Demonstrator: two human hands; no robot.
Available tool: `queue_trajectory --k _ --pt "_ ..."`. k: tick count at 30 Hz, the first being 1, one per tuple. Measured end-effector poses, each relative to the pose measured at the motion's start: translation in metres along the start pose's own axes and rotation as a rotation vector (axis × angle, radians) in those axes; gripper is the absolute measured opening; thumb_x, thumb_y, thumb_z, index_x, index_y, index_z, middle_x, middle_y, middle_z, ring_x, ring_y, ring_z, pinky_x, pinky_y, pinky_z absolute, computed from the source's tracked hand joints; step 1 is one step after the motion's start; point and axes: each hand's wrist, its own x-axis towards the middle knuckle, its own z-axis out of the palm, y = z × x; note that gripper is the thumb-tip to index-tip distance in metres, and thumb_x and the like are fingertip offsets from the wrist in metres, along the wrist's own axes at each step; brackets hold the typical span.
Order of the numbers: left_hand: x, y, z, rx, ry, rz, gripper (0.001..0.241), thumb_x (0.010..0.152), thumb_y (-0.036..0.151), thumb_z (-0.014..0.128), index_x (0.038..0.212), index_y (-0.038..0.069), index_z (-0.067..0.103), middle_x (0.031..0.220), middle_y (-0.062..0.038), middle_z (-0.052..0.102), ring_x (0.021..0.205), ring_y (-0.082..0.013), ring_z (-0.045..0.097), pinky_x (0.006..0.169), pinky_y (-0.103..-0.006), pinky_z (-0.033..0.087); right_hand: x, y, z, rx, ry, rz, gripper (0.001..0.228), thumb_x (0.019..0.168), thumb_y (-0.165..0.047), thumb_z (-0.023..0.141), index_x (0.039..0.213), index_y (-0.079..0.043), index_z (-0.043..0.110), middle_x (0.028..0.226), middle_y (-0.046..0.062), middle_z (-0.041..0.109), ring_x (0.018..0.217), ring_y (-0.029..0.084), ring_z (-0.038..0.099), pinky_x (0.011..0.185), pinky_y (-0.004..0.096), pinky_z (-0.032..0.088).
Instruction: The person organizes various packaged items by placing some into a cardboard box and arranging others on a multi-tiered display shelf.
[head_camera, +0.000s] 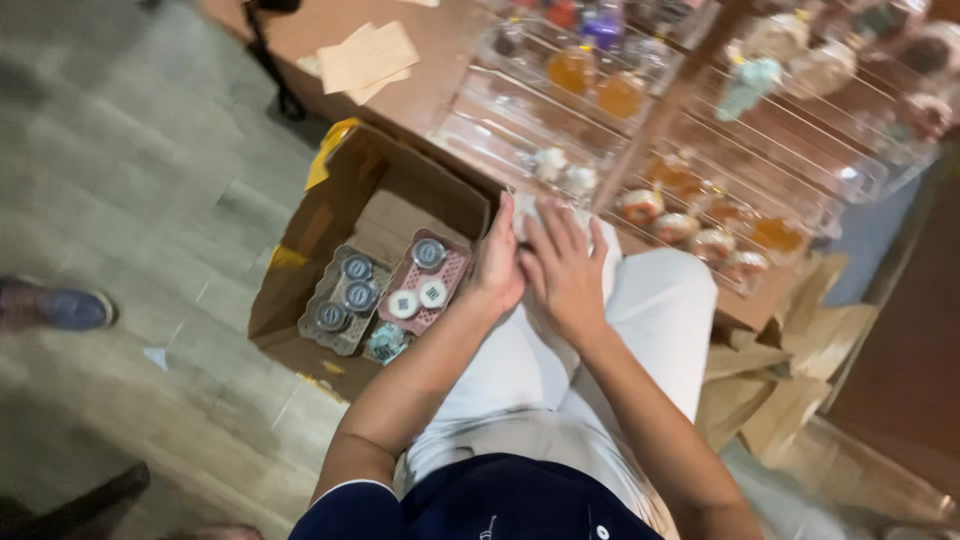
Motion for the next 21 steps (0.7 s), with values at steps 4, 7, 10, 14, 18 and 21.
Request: queue_trajectory --k 4,7,10,14,18,21 --pt "-0.005 -0.024 0.034 0.021 -0.056 -0.022 0.058 0.101 0.064 0.049 0.143 0.024 0.052 0.127 -0.003 0.064 0.103 -0.0187 0.066 0.09 -0.0353 0.059 -0.002 0.04 -0.024 0.014 0.031 0.136 0.047 0.111 -0.042 0.036 0.149 -0.02 0.05 0.151 0.004 0.051 0.144 0.024 0.042 0.117 0.057 0.018" --pt "-0.002 -0.04 0.046 -0.065 -0.126 0.005 0.05 0.1 0.062 0.052 0.124 0.019 0.06 0.119 -0.008 0.069 0.099 -0.022 0.069 0.08 -0.0352 0.062 -0.019 0.048 -0.039 0.1 0.184 0.193 0.043 0.111 -0.037 0.041 0.146 -0.015 0.054 0.149 0.007 0.054 0.143 0.026 0.044 0.12 0.051 0.017" --pt "-0.004 -0.054 0.049 -0.072 -0.142 -0.031 0.048 0.1 0.062 0.051 0.119 0.018 0.058 0.115 -0.011 0.071 0.096 -0.026 0.072 0.075 -0.0344 0.063 -0.043 0.043 -0.051 0.109 0.26 0.253 0.045 0.109 -0.034 0.044 0.148 -0.012 0.05 0.156 0.01 0.047 0.147 0.029 0.039 0.121 0.051 0.021" --pt "-0.007 -0.07 0.056 0.007 -0.174 -0.06 0.05 0.1 0.065 0.046 0.117 0.02 0.058 0.115 -0.013 0.072 0.099 -0.0287 0.073 0.075 -0.0382 0.064 -0.061 0.051 -0.061 0.118 0.309 0.333 0.046 0.109 -0.034 0.043 0.149 -0.014 0.051 0.154 0.008 0.05 0.147 0.028 0.04 0.12 0.049 0.022" --pt "-0.027 -0.072 0.082 0.109 -0.218 -0.098 0.062 0.099 0.069 0.044 0.126 0.015 0.055 0.116 -0.017 0.07 0.099 -0.0285 0.072 0.073 -0.0355 0.064 -0.072 0.075 -0.071 0.089 0.415 0.319 0.033 0.111 -0.028 0.046 0.135 -0.014 0.063 0.133 0.003 0.066 0.138 0.026 0.051 0.118 0.048 0.026" --pt "-0.027 -0.079 0.08 0.156 -0.257 -0.119 0.071 0.1 0.073 0.035 0.133 0.013 0.054 0.123 -0.021 0.067 0.106 -0.033 0.068 0.082 -0.0407 0.061 -0.093 0.09 -0.07 0.21 0.518 0.359 0.021 0.095 -0.008 0.072 0.114 -0.014 0.075 0.106 0.0 0.074 0.104 0.026 0.064 0.09 0.039 0.048"
